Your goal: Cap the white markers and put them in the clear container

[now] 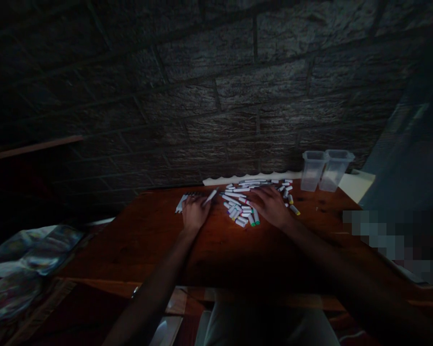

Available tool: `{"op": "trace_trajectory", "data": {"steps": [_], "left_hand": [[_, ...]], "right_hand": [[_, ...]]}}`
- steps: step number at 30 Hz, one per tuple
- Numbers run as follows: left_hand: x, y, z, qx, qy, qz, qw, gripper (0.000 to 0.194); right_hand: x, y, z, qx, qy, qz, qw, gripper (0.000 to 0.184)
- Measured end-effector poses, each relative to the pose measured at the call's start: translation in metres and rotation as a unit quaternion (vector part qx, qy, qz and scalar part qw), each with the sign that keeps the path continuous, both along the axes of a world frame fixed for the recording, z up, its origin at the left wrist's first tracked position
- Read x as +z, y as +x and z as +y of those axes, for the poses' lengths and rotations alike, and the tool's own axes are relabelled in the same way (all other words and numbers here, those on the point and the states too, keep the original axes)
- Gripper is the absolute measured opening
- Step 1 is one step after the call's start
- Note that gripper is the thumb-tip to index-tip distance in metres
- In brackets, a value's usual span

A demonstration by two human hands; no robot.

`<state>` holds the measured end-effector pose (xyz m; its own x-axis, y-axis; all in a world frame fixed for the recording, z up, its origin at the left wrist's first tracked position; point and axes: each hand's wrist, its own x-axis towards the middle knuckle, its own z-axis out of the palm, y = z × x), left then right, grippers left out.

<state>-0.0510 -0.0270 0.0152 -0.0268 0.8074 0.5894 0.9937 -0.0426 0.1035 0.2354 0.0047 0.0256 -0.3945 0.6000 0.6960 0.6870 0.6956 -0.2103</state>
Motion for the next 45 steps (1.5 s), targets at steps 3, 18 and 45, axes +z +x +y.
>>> {"op": "trace_trajectory", "data": {"steps": [3,18,45], "left_hand": [[-0.003,-0.011,0.002,0.081,-0.062,0.014,0.995,0.032],[-0.003,-0.026,0.007,0.139,-0.128,-0.036,0.981,0.035],[0.004,-0.035,0.003,0.159,-0.138,-0.081,0.974,0.03]], "right_hand": [[0.0,0.005,0.002,0.005,-0.028,-0.007,1.0,0.03],[0.001,0.007,0.001,-0.019,-0.126,-0.032,0.991,0.022],[-0.005,0.009,0.005,0.004,-0.157,-0.019,0.987,0.019]]}}
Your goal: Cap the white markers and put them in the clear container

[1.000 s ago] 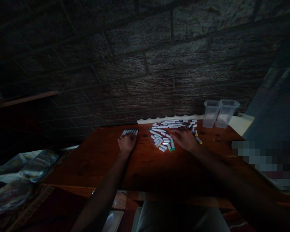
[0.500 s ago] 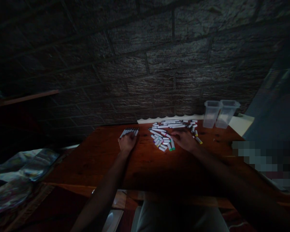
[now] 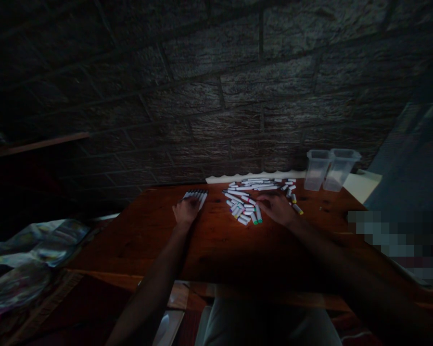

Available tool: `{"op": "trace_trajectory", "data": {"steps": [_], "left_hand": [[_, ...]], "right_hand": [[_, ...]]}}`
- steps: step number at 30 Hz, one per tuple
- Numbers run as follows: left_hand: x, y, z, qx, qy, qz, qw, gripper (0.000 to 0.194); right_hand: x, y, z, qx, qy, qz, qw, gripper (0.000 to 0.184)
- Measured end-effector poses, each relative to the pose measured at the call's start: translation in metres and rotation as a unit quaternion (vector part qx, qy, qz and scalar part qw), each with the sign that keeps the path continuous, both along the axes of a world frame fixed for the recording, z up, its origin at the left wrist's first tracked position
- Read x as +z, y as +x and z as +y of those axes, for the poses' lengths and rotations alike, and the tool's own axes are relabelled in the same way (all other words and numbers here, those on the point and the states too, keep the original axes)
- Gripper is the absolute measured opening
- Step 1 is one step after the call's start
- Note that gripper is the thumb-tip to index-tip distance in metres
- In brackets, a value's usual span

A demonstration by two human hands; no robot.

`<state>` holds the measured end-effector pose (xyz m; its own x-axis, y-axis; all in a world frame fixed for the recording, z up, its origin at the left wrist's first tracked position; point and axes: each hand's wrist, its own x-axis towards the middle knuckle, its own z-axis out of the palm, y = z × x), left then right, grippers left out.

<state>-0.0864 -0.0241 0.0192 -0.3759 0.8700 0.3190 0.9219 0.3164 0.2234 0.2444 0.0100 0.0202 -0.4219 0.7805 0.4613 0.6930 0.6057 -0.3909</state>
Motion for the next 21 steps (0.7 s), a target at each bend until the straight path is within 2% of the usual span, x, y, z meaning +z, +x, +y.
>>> {"op": "trace_trajectory", "data": {"steps": [10,21], "left_hand": [[-0.0046,-0.0053,0.005,0.015,0.005,-0.015,1.0,0.032],[-0.0047,0.002,0.0018,-0.03,0.014,0.038,0.999,0.041]], "right_hand": [[-0.0002,-0.0001,0.0009,0.0,-0.003,0.0,1.0,0.018],[0.0009,0.0004,0.0002,0.01,-0.012,-0.002,1.0,0.02]]}}
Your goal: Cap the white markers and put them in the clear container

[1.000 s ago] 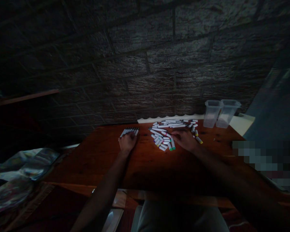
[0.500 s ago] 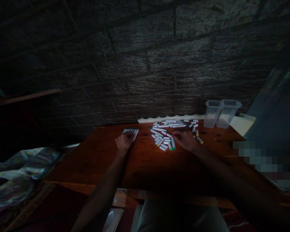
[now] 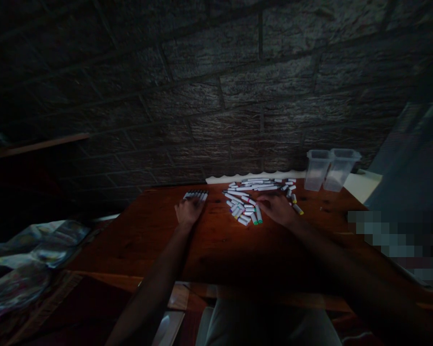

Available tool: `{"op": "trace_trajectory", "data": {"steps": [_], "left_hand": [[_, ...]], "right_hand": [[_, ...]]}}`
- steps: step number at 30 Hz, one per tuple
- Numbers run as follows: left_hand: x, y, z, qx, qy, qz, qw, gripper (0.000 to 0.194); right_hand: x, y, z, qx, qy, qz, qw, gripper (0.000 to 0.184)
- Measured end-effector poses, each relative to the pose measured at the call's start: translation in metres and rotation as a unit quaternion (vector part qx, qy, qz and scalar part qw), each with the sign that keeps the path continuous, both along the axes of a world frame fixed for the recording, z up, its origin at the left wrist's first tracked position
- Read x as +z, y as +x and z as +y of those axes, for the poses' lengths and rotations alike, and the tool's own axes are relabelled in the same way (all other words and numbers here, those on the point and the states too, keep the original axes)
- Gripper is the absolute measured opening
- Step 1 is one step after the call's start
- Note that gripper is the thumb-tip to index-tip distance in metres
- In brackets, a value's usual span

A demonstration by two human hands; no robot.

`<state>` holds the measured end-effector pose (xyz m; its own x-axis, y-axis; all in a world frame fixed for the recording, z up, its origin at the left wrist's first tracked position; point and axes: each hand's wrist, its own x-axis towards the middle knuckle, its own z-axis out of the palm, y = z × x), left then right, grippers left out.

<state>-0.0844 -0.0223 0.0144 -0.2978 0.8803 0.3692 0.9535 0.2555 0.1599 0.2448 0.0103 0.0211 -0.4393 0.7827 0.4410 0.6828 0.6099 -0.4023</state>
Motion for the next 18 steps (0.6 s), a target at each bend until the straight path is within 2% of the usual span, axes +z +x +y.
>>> {"op": "trace_trajectory", "data": {"steps": [18], "left_hand": [[-0.0067,-0.0024,0.0073,0.032,0.007,-0.021,0.999,0.032]], "right_hand": [[-0.0004,-0.0001,0.0001,-0.011,0.0,-0.008,1.0,0.02]]}}
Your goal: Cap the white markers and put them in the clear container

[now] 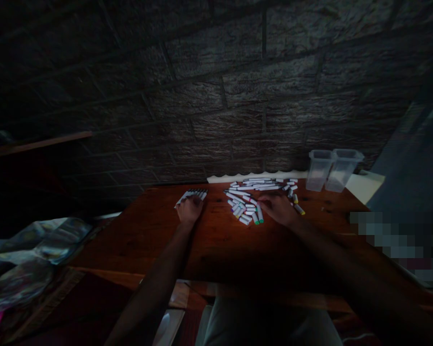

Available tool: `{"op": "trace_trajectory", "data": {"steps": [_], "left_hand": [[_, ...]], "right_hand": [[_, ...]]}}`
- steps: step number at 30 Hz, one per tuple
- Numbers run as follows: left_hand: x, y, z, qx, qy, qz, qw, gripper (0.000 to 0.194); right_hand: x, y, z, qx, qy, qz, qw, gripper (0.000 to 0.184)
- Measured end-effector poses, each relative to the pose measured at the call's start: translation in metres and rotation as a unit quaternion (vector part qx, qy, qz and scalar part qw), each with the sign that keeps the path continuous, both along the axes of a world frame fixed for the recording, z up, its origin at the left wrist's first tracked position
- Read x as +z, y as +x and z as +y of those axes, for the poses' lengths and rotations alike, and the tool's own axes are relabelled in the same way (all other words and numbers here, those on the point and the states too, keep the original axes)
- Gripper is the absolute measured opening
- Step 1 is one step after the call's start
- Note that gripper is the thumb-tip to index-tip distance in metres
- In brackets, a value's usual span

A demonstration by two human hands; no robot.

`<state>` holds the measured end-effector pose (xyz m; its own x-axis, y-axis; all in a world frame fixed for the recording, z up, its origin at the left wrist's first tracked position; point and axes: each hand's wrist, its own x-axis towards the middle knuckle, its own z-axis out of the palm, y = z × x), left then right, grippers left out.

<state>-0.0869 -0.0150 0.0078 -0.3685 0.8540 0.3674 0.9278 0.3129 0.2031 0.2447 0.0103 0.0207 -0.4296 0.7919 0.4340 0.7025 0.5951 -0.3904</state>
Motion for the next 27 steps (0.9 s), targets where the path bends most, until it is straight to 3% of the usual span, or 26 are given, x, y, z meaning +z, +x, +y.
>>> {"op": "trace_trajectory", "data": {"steps": [4,8,11,19,27], "left_hand": [[0.001,-0.006,0.001,0.01,0.025,-0.008,1.0,0.046],[0.004,-0.022,0.001,0.077,0.038,-0.04,0.995,0.068],[0.004,-0.034,0.0,0.097,0.008,-0.068,0.993,0.067],[0.0,-0.03,-0.001,0.055,-0.031,-0.076,0.995,0.065],[-0.003,-0.022,0.0,0.023,-0.066,-0.073,0.995,0.085]], "right_hand": [[0.001,0.0,-0.001,0.001,-0.004,-0.003,1.0,0.02],[-0.001,0.001,0.0,-0.004,-0.009,0.004,1.0,0.021],[-0.002,0.002,0.0,-0.003,-0.019,0.009,1.0,0.022],[-0.002,0.0,0.0,-0.015,-0.02,0.007,1.0,0.022],[-0.001,0.0,-0.001,0.003,-0.014,-0.008,1.0,0.024]]}}
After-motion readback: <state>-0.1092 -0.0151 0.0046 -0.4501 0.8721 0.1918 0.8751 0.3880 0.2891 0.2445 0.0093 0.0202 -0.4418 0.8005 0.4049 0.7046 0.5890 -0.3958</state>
